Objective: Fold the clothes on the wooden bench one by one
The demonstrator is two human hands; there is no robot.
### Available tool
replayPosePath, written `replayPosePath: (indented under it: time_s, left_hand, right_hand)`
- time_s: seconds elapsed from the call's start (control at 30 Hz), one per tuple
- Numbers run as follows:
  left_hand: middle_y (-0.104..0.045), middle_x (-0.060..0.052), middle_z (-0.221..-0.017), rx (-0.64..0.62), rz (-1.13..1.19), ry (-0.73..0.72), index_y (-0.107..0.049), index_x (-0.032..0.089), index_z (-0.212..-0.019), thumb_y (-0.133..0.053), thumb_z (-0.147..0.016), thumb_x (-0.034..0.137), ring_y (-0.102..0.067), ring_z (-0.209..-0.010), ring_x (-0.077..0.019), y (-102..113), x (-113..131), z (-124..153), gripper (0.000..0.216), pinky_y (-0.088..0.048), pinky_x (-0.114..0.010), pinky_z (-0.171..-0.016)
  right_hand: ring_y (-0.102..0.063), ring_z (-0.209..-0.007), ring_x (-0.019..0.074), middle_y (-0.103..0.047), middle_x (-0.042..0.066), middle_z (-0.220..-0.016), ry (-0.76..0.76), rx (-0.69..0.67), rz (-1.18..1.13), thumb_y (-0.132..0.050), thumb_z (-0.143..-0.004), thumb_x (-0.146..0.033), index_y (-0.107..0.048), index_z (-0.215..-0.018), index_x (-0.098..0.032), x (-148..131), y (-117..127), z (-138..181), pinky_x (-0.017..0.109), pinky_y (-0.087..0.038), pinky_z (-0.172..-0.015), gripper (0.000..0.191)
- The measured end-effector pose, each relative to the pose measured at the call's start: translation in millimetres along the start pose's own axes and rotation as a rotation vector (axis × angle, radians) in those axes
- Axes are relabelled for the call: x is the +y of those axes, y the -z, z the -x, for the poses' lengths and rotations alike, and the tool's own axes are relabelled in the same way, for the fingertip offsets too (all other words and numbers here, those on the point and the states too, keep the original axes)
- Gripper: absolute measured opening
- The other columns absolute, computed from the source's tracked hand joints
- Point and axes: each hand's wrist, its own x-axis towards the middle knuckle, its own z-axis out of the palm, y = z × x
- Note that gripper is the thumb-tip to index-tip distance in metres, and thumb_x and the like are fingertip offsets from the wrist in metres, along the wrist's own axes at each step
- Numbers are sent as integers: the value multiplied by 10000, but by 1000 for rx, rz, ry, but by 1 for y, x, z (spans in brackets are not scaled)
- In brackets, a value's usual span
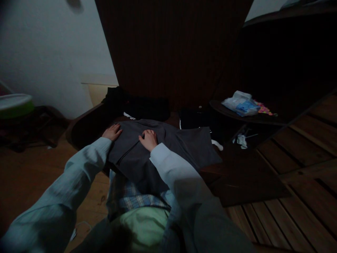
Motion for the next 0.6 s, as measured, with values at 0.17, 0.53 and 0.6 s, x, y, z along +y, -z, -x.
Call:
replayPosePath:
  time_s: [0.17,0.53,0.6]
  left_hand:
    - [-290,-83,-1423,-14,-3,58,-323,157,-1345,-292,-864,377,-235,-1312,-225,3,1,3,529,-214,-391,-1045]
    - [-307,-78,-1416,-29,-65,128,-340,200,-1335,-260,-863,398,-259,-1300,-243,13,-7,12,519,-260,-472,-1010]
    - [-309,-86,-1415,-49,-112,165,-348,181,-1329,-254,-865,374,-271,-1294,-243,16,-14,14,511,-274,-467,-1005]
  right_hand:
    - [-484,-977,206,-579,87,-1005,99,14,-51,-499,-779,-231,-570,-946,-170,-2,4,1,333,-357,-885,191]
    - [-394,-1178,264,-469,154,-1286,83,-160,210,-426,-844,-403,-523,-1157,-120,-3,1,-3,399,-305,-959,433]
    - [-358,-1221,255,-421,143,-1334,121,-216,228,-395,-851,-447,-479,-1216,-113,-4,0,-8,384,-280,-989,501]
